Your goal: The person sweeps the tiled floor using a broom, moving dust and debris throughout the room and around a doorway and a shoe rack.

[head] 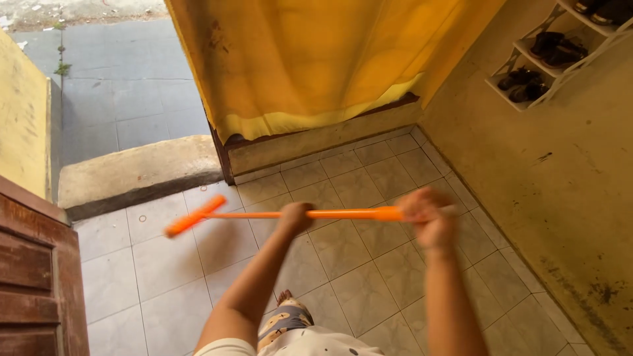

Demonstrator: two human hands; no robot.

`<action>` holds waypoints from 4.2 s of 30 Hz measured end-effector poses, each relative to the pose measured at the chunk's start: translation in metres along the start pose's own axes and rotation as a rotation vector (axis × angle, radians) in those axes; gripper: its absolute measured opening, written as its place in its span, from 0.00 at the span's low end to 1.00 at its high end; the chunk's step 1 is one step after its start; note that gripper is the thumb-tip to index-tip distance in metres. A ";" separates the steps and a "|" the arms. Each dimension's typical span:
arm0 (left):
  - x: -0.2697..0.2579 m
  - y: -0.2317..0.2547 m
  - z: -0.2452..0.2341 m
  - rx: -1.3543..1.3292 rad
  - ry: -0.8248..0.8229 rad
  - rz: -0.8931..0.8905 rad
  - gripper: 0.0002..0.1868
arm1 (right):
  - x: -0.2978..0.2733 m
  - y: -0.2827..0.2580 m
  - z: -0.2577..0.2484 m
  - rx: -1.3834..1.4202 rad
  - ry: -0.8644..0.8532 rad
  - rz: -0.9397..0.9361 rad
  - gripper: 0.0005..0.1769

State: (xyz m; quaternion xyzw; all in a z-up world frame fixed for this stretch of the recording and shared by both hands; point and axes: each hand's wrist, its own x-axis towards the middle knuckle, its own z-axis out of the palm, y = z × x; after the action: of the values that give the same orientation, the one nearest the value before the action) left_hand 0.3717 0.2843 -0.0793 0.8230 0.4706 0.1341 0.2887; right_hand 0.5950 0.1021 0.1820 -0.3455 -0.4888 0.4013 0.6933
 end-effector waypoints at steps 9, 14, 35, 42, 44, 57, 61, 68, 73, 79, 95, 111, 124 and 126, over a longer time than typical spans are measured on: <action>0.043 0.257 0.007 -0.515 -0.478 0.358 0.12 | 0.129 -0.154 0.016 -0.456 0.507 -0.346 0.25; 0.085 0.214 0.026 -0.656 -0.410 0.279 0.12 | 0.158 -0.084 0.041 -0.397 0.339 -0.272 0.27; 0.247 0.058 -0.013 -0.040 -0.052 0.031 0.18 | 0.271 0.018 -0.099 -0.023 0.549 0.022 0.12; 0.359 0.226 -0.005 -0.426 -0.180 0.263 0.12 | 0.358 -0.062 -0.122 -0.130 0.270 -0.301 0.13; 0.389 0.215 0.008 -0.525 -0.149 0.254 0.12 | 0.384 -0.023 -0.109 -0.222 0.156 -0.303 0.14; 0.363 -0.052 -0.012 -0.265 0.407 -0.198 0.11 | 0.442 0.173 -0.072 0.246 0.112 0.064 0.19; 0.307 -0.053 -0.071 -0.246 0.390 -0.340 0.12 | 0.429 0.177 -0.044 0.262 -0.080 -0.005 0.18; 0.194 0.001 -0.133 -0.701 0.249 -0.402 0.24 | 0.515 0.163 0.014 0.492 -0.634 0.188 0.16; 0.079 0.020 -0.081 -0.715 0.707 -0.569 0.22 | 0.437 0.275 0.114 0.354 -0.664 0.695 0.18; 0.027 0.016 -0.048 -0.396 0.725 -1.015 0.18 | 0.345 0.284 0.165 0.461 -0.992 0.910 0.32; 0.104 -0.124 -0.180 -0.875 0.948 -0.317 0.14 | 0.306 0.116 0.220 -0.152 -1.630 -0.458 0.22; -0.215 -0.004 -0.116 -0.421 0.902 -0.748 0.05 | 0.184 0.164 0.342 0.402 -0.855 0.603 0.13; -0.071 -0.179 -0.141 0.055 1.289 -0.216 0.07 | 0.176 0.114 0.353 -0.080 -1.294 0.014 0.18; -0.062 -0.216 -0.149 -0.178 1.177 -0.298 0.08 | 0.165 0.133 0.368 -0.084 -1.485 -0.041 0.11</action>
State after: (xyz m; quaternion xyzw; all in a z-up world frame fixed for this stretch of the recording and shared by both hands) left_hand 0.1154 0.3673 -0.0871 0.5091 0.6479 0.5631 0.0635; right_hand 0.2475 0.3400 0.2362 -0.0005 -0.8500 0.4972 0.1740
